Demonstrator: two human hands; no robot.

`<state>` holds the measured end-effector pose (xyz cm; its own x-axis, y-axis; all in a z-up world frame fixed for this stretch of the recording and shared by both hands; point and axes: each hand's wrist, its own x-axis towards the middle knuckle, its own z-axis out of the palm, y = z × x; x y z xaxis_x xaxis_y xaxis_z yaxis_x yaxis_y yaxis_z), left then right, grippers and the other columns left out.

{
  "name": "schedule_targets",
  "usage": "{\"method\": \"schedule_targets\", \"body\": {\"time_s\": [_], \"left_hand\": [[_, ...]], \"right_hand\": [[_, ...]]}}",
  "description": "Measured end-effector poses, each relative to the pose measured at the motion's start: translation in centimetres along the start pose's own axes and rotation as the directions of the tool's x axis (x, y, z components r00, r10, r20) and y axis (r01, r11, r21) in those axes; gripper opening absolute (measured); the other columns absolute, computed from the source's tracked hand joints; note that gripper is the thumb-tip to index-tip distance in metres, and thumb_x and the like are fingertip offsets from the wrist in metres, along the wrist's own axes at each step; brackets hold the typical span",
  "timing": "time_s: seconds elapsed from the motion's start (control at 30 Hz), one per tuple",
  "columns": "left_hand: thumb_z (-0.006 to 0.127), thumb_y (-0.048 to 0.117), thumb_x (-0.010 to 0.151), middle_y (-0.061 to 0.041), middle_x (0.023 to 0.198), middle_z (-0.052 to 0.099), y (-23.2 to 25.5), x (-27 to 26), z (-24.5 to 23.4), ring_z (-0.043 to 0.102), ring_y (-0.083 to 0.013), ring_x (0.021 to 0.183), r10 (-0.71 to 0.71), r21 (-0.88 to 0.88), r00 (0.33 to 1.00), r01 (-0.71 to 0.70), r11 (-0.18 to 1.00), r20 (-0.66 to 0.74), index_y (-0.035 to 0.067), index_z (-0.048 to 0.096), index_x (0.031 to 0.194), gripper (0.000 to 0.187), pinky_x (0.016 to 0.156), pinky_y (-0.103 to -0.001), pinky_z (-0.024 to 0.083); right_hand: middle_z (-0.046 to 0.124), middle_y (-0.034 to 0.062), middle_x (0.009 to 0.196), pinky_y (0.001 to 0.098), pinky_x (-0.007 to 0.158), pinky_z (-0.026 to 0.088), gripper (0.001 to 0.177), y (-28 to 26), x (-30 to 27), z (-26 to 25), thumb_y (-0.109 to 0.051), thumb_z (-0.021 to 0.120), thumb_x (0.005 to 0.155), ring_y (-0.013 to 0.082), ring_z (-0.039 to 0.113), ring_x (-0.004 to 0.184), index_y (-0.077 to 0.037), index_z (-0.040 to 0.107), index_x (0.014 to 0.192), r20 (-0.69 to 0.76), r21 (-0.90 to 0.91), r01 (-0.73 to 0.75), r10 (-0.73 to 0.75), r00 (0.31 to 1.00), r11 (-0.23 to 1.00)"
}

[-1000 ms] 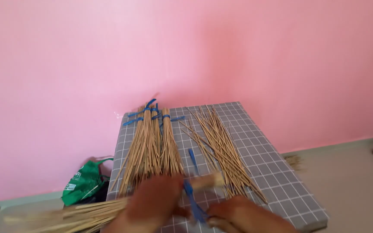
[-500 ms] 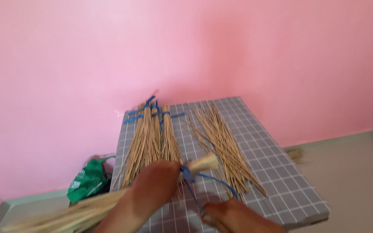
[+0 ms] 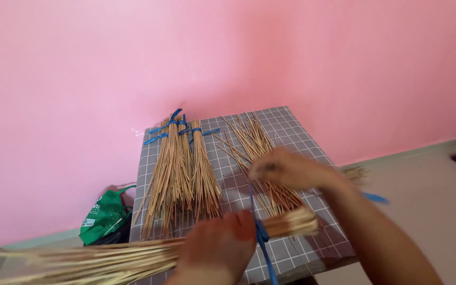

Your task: Bundling and tying palm leaf ribs together with plastic string to create traditional brooms.

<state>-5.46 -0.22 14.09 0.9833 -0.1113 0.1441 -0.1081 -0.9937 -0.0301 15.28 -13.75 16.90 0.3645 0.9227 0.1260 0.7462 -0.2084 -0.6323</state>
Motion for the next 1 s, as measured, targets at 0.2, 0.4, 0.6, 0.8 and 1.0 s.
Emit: {"method": "schedule_targets", "body": {"time_s": [0.2,0.4,0.6,0.8,1.0], "left_hand": [[0.068,0.008,0.075,-0.008,0.061,0.068,-4.6,0.4,-2.8,0.068,-0.0215,0.045,-0.058,0.328,0.873,0.243,0.913,-0.485,0.009,0.061,0.082,0.01,0.041,-0.033,0.054],[0.042,0.045,0.115,-0.009,0.084,0.071,-1.3,2.2,3.7,0.071,-0.0362,0.075,0.151,0.01,0.868,-0.176,0.984,0.472,0.022,0.065,0.1,0.036,0.067,-0.052,0.058],[0.062,0.018,0.086,-0.004,0.077,0.071,-2.1,-1.3,-4.3,0.072,-0.0325,0.062,0.115,-0.188,0.946,-0.178,0.966,-0.305,0.015,0.058,0.095,0.01,0.051,-0.047,0.054],[0.063,0.012,0.104,-0.016,0.075,0.072,-1.4,2.0,3.1,0.062,-0.0201,0.051,-0.066,0.249,0.827,-0.091,0.964,0.558,0.003,0.066,0.1,0.011,0.043,-0.035,0.05],[0.072,0.025,0.086,-0.006,0.086,0.073,-1.2,-1.9,-0.2,0.073,-0.0292,0.066,0.271,-0.282,0.928,-0.34,0.897,-0.256,0.012,0.062,0.116,0.034,0.043,-0.049,0.054]], "right_hand": [[0.074,-0.0042,0.07,0.0255,0.059,0.046,0.014,-4.1,-6.6,10.9,-0.027,0.072,0.094,0.0075,0.058,0.056,-0.019,0.083,0.093,0.171,0.222,-0.36,0.328,0.929,0.906],[0.088,-0.0075,0.083,0.0217,0.054,0.067,0.019,-4.9,-8.3,1.1,-0.032,0.064,0.091,0.0084,0.084,0.064,-0.024,0.082,0.091,-0.071,-0.272,-0.022,0.002,0.998,0.962],[0.073,-0.0076,0.089,0.024,0.066,0.049,0.028,1.5,-7.6,7.9,-0.008,0.054,0.092,0.0064,0.062,0.076,-0.02,0.077,0.099,0.195,0.144,-0.144,0.114,0.974,0.979],[0.085,-0.0076,0.086,0.0245,0.064,0.06,0.021,-6.5,-8.3,3.6,-0.035,0.065,0.096,0.0101,0.077,0.064,-0.022,0.081,0.091,0.066,-0.084,-0.171,0.177,0.982,0.982],[0.074,-0.0016,0.078,0.0234,0.062,0.051,0.023,-2.9,-7.8,4.5,-0.013,0.084,0.077,0.0076,0.065,0.068,-0.003,0.078,0.096,-0.049,0.403,0.177,-0.173,0.984,0.898]]}}
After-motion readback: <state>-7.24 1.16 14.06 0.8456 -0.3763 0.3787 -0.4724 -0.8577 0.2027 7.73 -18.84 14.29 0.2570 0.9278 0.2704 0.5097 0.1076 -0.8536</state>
